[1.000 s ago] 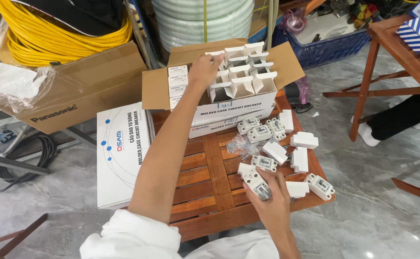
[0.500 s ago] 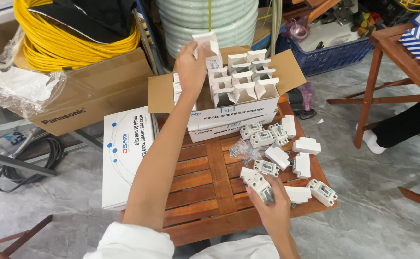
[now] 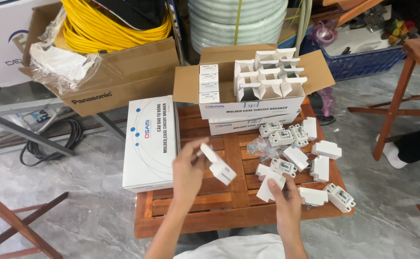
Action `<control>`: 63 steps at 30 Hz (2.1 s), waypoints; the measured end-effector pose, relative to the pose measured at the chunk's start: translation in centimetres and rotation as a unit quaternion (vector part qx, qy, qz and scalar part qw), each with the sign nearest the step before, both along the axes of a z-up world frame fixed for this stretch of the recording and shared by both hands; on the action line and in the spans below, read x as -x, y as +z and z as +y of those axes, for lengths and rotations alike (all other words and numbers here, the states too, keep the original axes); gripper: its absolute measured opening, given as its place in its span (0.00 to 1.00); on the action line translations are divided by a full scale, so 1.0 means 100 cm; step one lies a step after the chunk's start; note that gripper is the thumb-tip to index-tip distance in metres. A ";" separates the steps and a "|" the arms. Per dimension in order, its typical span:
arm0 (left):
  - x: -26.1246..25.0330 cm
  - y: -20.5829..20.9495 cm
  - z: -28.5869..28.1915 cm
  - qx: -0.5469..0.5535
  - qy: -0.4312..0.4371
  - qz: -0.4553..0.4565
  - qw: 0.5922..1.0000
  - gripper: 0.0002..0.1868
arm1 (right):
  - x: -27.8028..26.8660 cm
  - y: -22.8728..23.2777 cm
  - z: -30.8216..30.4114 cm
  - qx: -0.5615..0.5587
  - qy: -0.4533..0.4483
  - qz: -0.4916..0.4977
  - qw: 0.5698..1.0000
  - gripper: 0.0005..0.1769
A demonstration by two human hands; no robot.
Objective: The person picks up white molded case circuit breakers from a wooden table, rotates them to view different sides, and places them back down. The person repeats this process with several breakers.
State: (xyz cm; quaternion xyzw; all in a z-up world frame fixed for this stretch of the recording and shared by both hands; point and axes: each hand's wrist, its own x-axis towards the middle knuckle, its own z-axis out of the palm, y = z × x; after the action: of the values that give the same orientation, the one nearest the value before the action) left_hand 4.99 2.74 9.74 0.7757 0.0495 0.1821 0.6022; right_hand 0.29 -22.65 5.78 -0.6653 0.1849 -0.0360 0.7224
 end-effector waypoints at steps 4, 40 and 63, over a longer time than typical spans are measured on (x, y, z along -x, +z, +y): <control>0.035 -0.077 -0.013 -0.021 -0.043 0.087 0.995 0.15 | -0.005 -0.016 0.005 -0.039 -0.008 -0.028 0.999 0.24; 0.087 -0.130 -0.067 -0.020 -0.014 0.088 0.996 0.41 | 0.009 -0.058 0.057 0.432 0.261 -0.213 0.836 0.21; 0.085 -0.142 -0.032 0.010 -0.112 -0.068 0.991 0.24 | 0.024 -0.098 0.039 0.055 0.129 -0.145 0.979 0.23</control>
State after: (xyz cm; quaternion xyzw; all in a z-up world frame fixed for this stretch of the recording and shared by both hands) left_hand -3.51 -0.45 -4.49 0.7560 -0.0766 0.1650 0.6288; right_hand -2.11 -18.75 -4.06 -0.7098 -0.0112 -0.0490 0.7026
